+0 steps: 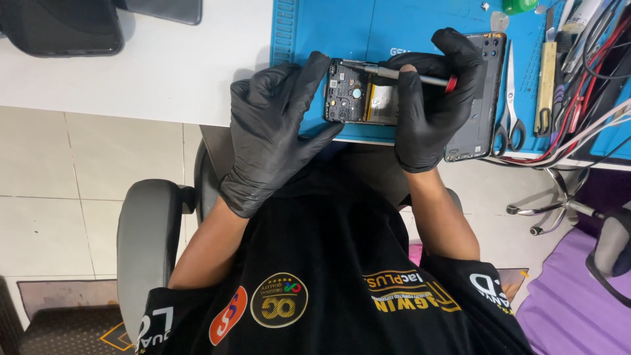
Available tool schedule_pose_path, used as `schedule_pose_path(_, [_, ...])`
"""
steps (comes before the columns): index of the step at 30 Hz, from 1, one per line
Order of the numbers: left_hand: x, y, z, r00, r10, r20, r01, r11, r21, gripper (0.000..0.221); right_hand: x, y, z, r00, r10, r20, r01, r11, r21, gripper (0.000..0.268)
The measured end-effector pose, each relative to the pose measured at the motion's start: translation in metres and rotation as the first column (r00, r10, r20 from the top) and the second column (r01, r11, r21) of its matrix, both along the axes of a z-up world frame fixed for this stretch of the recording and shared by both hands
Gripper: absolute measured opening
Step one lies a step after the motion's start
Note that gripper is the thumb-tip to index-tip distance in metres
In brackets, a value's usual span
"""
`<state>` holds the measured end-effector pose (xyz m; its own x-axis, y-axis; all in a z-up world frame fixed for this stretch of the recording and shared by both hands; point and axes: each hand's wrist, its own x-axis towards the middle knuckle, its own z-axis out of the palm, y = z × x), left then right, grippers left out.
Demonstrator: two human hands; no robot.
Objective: Installing and screwing down a motherboard cover during a mobile phone repair.
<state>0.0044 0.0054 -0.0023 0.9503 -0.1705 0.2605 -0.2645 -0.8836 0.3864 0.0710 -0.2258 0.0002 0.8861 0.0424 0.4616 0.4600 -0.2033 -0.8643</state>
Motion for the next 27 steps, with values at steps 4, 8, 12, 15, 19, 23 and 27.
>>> schedule_pose_path(4, [0.000,0.000,-0.001,1.000,0.005,-0.004,-0.004,1.000,0.019,0.093,0.001,-0.002,-0.005,1.000,0.001,0.008,-0.001,1.000,0.009,0.038])
schedule_pose_path(8, [0.007,0.001,0.001,0.999,-0.004,-0.048,0.007,0.998,0.057,0.099,0.000,0.002,0.002,1.000,-0.014,-0.023,0.014,1.000,-0.001,0.037])
schedule_pose_path(12, [0.018,0.007,0.008,0.988,-0.132,-0.074,0.139,0.984,0.108,0.113,0.000,0.004,0.005,1.000,0.007,-0.027,-0.007,1.000,0.007,0.036])
schedule_pose_path(15, [0.023,0.009,0.009,0.982,-0.184,-0.031,0.186,0.981,0.049,0.111,0.002,0.006,0.007,1.000,0.007,-0.022,-0.007,1.000,0.005,0.034])
schedule_pose_path(19, [0.019,0.009,0.005,0.981,-0.187,-0.055,0.187,0.982,-0.003,0.112,0.000,0.004,0.007,0.999,-0.044,-0.017,0.044,0.999,-0.002,0.032])
schedule_pose_path(23, [0.016,0.009,0.003,0.985,-0.162,-0.056,0.158,0.985,-0.077,0.113,0.000,0.003,0.005,0.998,-0.069,-0.006,0.069,0.997,0.017,0.034])
schedule_pose_path(27, [0.019,0.009,0.001,0.979,-0.201,-0.024,0.198,0.974,-0.109,0.122,0.001,0.002,0.002,1.000,-0.030,-0.008,0.030,0.999,0.012,0.034])
